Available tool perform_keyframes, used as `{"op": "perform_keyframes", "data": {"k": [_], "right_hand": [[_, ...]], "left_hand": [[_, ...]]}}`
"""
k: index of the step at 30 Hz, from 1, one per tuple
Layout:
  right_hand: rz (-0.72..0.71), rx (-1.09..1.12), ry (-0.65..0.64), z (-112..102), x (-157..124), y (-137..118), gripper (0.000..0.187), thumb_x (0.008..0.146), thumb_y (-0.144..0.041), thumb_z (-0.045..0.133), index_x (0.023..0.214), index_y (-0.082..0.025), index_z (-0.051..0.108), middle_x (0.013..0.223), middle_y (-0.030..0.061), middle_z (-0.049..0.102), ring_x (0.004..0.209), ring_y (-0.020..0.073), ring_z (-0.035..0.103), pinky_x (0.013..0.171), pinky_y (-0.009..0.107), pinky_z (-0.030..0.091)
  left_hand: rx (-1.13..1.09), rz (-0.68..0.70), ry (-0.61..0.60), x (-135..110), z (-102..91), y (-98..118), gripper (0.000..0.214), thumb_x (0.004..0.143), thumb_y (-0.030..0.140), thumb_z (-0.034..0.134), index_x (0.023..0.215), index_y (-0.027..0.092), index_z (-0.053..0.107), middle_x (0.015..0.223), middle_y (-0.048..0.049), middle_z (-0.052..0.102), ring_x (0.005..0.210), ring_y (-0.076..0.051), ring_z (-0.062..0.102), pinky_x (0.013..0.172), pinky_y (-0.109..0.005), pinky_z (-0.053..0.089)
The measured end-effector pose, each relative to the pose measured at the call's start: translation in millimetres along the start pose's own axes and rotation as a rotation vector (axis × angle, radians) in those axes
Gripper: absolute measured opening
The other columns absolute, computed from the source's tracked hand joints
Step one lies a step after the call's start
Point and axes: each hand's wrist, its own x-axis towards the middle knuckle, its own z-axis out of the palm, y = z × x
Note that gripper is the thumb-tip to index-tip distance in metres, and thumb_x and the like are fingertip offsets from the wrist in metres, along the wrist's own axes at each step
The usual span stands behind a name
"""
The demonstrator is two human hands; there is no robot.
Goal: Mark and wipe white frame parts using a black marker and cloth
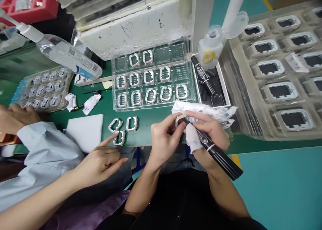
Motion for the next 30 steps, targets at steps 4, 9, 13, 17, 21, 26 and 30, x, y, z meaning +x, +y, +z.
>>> {"op": "perform_keyframes", "data": {"k": [4, 9, 13, 17, 21, 26, 30], "right_hand": [[-0.02, -0.016, -0.026, -1.1, -0.2, 2.2, 0.014, 0.099, -0.018, 0.08, 0.104, -0.028, 0.072, 0.127, 0.0089, 0.09, 0.109, 0.0269, 0.09, 0.088, 0.043, 0.077], [-0.007, -0.014, -0.009, -0.8, -0.5, 1.9, 0.016, 0.098, -0.015, 0.08, 0.104, -0.027, 0.072, 0.129, 0.01, 0.09, 0.113, 0.0275, 0.09, 0.09, 0.043, 0.077], [0.002, -0.001, 0.013, -0.2, 0.2, -0.4, 0.016, 0.098, -0.014, 0.082, 0.103, -0.027, 0.072, 0.126, 0.0088, 0.09, 0.11, 0.0265, 0.09, 0.09, 0.042, 0.078], [-0.01, -0.046, -0.012, -1.2, 0.6, -2.6, 0.014, 0.098, -0.015, 0.082, 0.101, -0.026, 0.073, 0.128, 0.0095, 0.09, 0.108, 0.0263, 0.09, 0.085, 0.04, 0.077], [-0.008, -0.024, 0.022, -1.0, -0.8, -0.5, 0.016, 0.096, -0.015, 0.083, 0.102, -0.026, 0.073, 0.124, 0.0089, 0.091, 0.108, 0.0277, 0.091, 0.085, 0.04, 0.077], [-0.006, 0.009, -0.007, -2.7, -2.1, 3.4, 0.014, 0.096, -0.016, 0.084, 0.1, -0.025, 0.074, 0.125, 0.0089, 0.091, 0.106, 0.0269, 0.091, 0.088, 0.04, 0.077], [0.111, 0.182, -0.051, -8.3, -4.0, 4.3, 0.004, 0.103, -0.028, 0.08, 0.101, -0.025, 0.079, 0.132, 0.0124, 0.089, 0.114, 0.0323, 0.09, 0.094, 0.048, 0.078]], "left_hand": [[0.034, 0.021, -0.003, -1.9, -3.1, -1.2, 0.021, 0.101, 0.048, 0.083, 0.115, 0.032, 0.086, 0.078, 0.0001, 0.08, 0.064, -0.02, 0.069, 0.064, -0.037, 0.065], [0.09, 0.073, -0.013, 1.4, 6.5, 0.4, 0.02, 0.105, 0.032, 0.08, 0.12, 0.021, 0.086, 0.082, -0.0009, 0.083, 0.066, -0.014, 0.07, 0.064, -0.027, 0.055], [0.156, 0.228, 0.021, -11.9, -12.6, 2.8, 0.03, 0.112, 0.044, 0.073, 0.096, 0.021, 0.082, 0.073, 0.0022, 0.078, 0.057, -0.009, 0.066, 0.062, -0.028, 0.057], [0.273, 0.342, -0.054, -34.0, -120.3, -0.2, 0.051, 0.111, 0.049, 0.072, 0.064, 0.031, 0.064, 0.044, 0.012, 0.044, 0.038, -0.008, 0.039, 0.096, -0.039, 0.074], [0.434, 0.376, -0.55, -20.7, -209.9, 8.7, 0.038, 0.096, 0.022, 0.085, 0.064, 0.033, 0.067, 0.048, 0.0122, 0.046, 0.037, -0.01, 0.04, 0.112, -0.042, 0.072], [-0.066, 0.111, -0.084, 4.9, -122.0, 32.0, 0.028, 0.094, 0.05, 0.091, 0.075, 0.034, 0.079, 0.051, 0.0083, 0.056, 0.048, -0.014, 0.058, 0.085, -0.038, 0.079], [-0.222, -0.062, -0.07, 6.8, -19.2, 21.7, 0.029, 0.094, 0.055, 0.091, 0.101, 0.028, 0.086, 0.081, -0.0021, 0.082, 0.08, -0.025, 0.084, 0.076, -0.042, 0.079]]}}
